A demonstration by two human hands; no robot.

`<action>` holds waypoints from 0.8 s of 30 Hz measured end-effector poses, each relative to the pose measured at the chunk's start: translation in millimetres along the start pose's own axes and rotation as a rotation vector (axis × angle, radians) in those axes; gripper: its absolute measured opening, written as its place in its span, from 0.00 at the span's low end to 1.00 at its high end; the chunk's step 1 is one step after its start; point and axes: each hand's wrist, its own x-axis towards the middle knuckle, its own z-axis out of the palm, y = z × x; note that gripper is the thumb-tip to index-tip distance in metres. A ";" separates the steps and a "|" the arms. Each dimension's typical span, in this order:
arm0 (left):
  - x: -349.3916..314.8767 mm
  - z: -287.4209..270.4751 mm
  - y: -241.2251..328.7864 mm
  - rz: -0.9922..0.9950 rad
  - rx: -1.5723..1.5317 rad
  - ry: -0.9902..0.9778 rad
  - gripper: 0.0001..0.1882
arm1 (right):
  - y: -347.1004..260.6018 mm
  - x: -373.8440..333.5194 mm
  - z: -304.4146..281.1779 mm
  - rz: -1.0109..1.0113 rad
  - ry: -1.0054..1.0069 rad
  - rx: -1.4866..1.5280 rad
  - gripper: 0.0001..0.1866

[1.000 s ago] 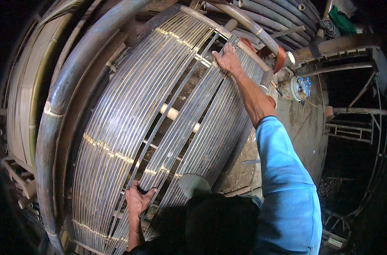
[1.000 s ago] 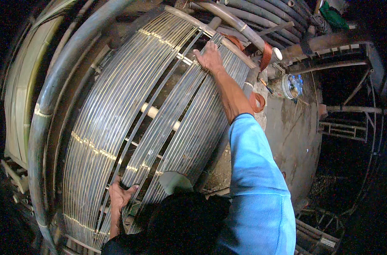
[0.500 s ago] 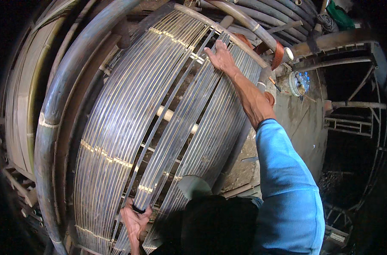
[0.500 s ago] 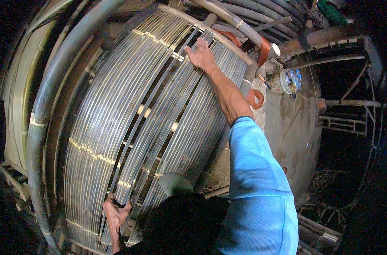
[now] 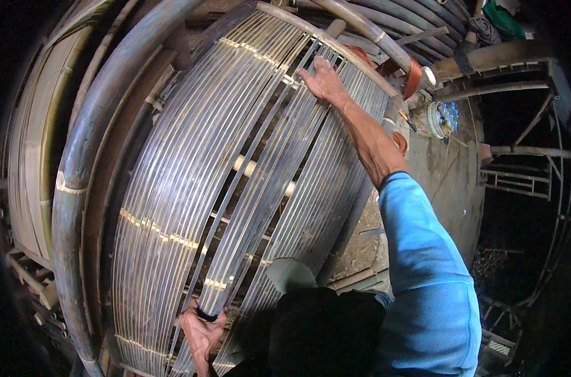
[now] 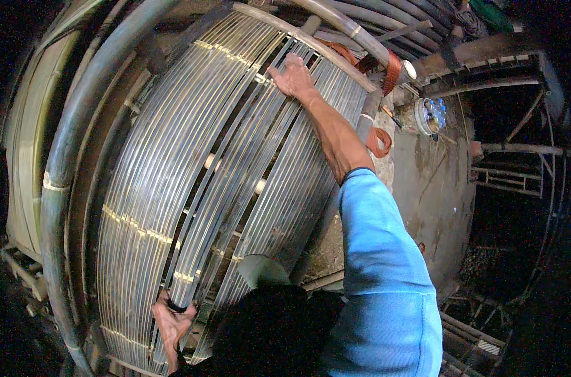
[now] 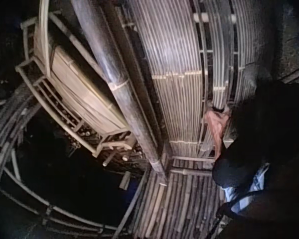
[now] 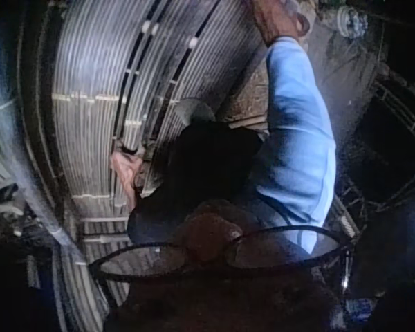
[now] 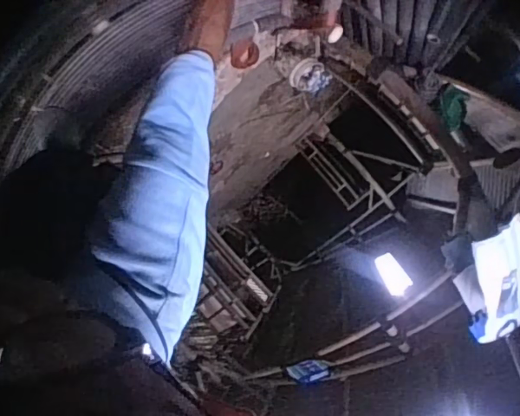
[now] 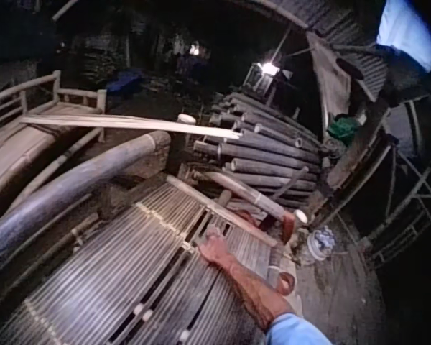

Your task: The person weaves thin bamboo strips into a large circular frame and then picks up a tool from the ground to continue working on a large bamboo structure.

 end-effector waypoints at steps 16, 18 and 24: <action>3.1 -7.6 13.5 0.059 0.131 0.051 0.28 | -19.3 -4.0 -13.4 0.052 -0.138 -0.163 0.52; 0.4 -7.8 8.9 -0.021 0.173 -0.005 0.29 | -19.2 -4.8 -12.3 0.060 -0.171 -0.163 0.53; 2.3 -3.4 3.0 0.124 0.162 0.108 0.27 | -6.6 -2.8 -0.7 0.018 -0.042 -0.118 0.54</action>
